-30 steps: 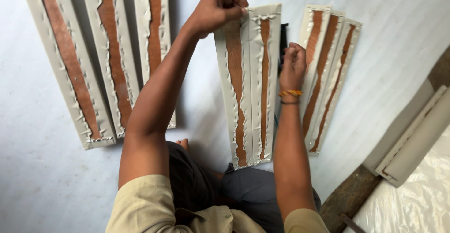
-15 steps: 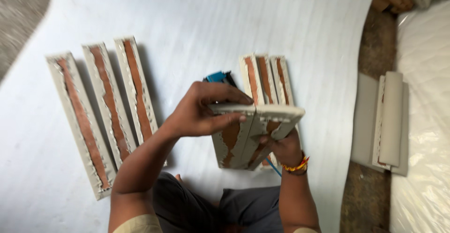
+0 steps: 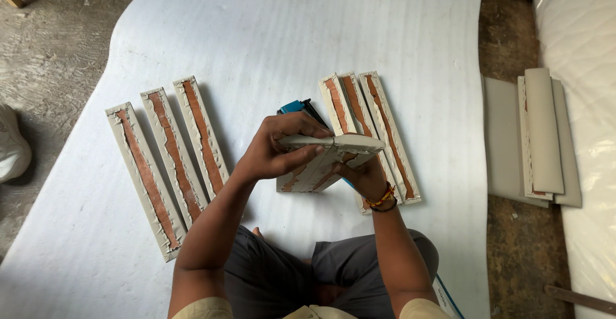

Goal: The person sits on the floor and arranges long wooden frame strips with exposed brown backing on a white sheet, aligning them into groups. The person then uses a pneumatic nail gun to drive nails along the strips, repositioning and pressing each strip while fastening.

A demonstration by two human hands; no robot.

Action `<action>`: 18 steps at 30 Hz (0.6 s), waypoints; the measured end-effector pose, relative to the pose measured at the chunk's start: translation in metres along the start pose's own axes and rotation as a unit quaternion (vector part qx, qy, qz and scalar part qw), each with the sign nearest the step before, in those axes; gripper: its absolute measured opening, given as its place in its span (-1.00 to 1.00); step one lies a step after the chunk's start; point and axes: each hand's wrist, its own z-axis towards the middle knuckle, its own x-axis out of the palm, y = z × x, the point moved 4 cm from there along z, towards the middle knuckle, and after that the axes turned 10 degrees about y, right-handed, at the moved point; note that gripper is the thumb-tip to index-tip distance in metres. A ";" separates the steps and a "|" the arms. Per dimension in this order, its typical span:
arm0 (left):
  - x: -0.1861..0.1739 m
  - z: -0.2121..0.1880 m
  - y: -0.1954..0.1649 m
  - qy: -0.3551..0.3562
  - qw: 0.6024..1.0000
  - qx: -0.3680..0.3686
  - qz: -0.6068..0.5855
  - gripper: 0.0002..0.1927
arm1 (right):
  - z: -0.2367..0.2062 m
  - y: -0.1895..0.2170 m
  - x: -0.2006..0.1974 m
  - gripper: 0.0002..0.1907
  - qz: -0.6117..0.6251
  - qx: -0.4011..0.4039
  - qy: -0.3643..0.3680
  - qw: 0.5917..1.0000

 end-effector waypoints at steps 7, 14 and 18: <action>0.004 0.003 -0.004 0.006 1.000 -0.003 0.028 -0.81 | 0.013 0.057 0.018 -0.36 0.004 -0.051 0.026 0.998; 0.001 0.008 -0.038 0.006 0.983 -0.039 0.182 -0.74 | 0.019 0.200 0.021 -0.49 -0.383 -0.213 -0.034 0.898; 0.014 0.003 -0.067 -0.040 0.913 -0.011 0.405 -0.77 | 0.040 0.216 0.036 -0.61 -0.389 -0.183 0.078 0.900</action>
